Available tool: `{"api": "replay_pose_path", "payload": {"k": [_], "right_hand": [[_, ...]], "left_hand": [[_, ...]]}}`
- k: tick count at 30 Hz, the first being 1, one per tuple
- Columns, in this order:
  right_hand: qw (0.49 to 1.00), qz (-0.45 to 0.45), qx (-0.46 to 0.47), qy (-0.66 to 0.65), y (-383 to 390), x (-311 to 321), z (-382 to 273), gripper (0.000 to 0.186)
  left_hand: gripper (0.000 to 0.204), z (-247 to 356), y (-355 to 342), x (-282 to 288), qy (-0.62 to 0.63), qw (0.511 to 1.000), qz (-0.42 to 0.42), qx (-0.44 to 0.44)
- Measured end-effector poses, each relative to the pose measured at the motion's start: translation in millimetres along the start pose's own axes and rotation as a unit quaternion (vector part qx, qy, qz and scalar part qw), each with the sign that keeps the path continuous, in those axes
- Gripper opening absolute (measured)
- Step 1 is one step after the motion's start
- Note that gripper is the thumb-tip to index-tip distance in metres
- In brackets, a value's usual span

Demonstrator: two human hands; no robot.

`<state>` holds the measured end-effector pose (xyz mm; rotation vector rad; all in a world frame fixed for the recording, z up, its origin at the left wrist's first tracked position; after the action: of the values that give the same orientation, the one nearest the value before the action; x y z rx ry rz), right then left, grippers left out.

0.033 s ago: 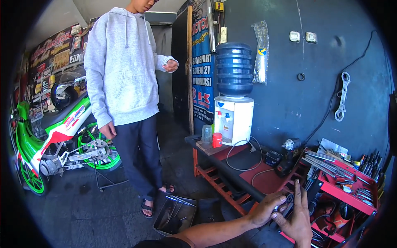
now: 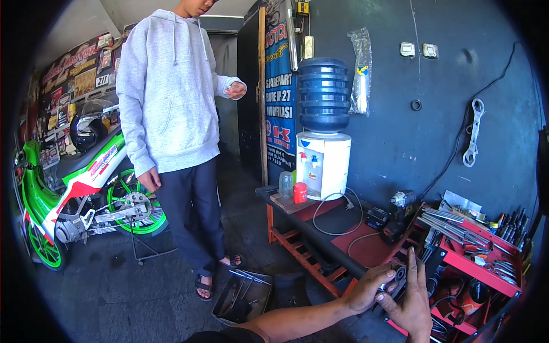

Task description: Inspecting and reassembling a mechanical component, likely a motorcycle water pump or housing, using small bolts and a hammer.

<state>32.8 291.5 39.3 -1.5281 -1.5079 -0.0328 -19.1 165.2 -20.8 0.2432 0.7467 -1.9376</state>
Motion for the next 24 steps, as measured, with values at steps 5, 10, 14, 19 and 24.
{"api": "replay_pose_path", "payload": {"k": [5, 10, 14, 19, 24], "right_hand": [[0.999, 0.022, 0.006, -0.025, 3, 2, 1, 0.124], [0.998, 0.018, 0.002, -0.066, 3, 5, -8, 0.120], [0.998, 0.013, 0.008, -0.059, 4, 6, -13, 0.115], [0.999, 0.010, 0.007, -0.046, 4, 7, -14, 0.111], [0.998, 0.013, 0.007, -0.053, 3, 6, -11, 0.106]], "left_hand": [[0.038, -7, 0, -6, 0.038, 0.999, 0.009, -0.006], [0.040, -12, 3, -7, 0.102, 0.994, -0.018, 0.021], [0.043, -18, 4, 2, 0.130, 0.990, -0.049, 0.017], [0.044, -20, 2, 10, 0.135, 0.990, -0.046, 0.023], [0.044, -24, 4, 5, 0.158, 0.987, -0.037, 0.018]]}}
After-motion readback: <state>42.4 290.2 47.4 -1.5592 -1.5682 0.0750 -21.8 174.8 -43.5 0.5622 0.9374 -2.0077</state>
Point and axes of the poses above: each hand's wrist, its own y-axis away from the middle knuckle, its own x-axis out of the back of the hand, z = x × y, the point moved 3 cm from there along -y, towards the middle knuckle, and after that the axes turned 6 degrees about z, right-handed, at the moved point
